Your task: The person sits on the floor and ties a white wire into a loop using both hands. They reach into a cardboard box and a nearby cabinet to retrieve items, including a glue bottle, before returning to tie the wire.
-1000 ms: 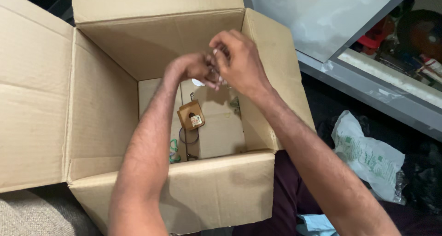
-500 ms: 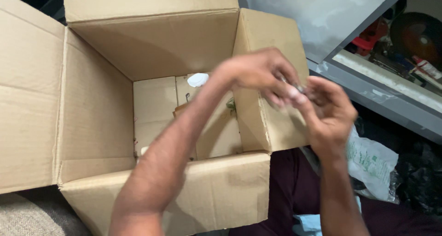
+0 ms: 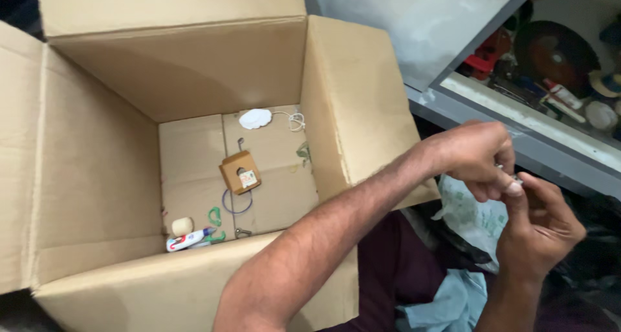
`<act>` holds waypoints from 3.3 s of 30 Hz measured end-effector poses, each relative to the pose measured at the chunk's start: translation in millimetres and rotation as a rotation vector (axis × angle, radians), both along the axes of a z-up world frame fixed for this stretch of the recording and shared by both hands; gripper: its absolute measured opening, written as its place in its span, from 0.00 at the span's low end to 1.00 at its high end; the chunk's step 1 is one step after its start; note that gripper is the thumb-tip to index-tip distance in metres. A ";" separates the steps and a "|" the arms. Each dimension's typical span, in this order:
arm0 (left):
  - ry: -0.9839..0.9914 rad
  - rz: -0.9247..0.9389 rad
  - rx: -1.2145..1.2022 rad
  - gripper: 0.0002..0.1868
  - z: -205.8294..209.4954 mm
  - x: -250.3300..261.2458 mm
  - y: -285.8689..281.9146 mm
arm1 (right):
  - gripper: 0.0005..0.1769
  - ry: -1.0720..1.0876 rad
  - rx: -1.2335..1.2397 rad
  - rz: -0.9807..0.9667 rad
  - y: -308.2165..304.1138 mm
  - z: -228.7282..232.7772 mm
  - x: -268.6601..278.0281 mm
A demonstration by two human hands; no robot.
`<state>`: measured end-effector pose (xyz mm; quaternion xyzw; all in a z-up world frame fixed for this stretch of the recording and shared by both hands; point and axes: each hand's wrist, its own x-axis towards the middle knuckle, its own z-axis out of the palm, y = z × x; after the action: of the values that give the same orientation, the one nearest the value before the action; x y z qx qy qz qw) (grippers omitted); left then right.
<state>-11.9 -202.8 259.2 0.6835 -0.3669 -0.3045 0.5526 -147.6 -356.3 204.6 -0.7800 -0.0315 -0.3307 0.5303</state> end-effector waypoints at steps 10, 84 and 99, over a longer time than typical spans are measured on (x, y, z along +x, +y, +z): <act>0.157 -0.004 -0.010 0.12 -17.2 -13.3 -1.8 | 0.09 -0.007 0.165 0.022 -7.2 -26.8 -3.2; 0.590 0.331 -0.041 0.16 -53.7 -60.6 -55.7 | 0.17 0.064 0.035 -0.009 -52.0 -21.3 -19.3; 0.613 0.368 -0.071 0.14 -65.4 -62.6 -58.0 | 0.13 0.093 -0.146 -0.075 -48.1 -16.1 -13.6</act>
<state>-74.5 -260.8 193.9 0.5955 -0.0654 -0.3778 0.7060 -161.1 -404.4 188.5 -0.8316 -0.0015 -0.3108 0.4602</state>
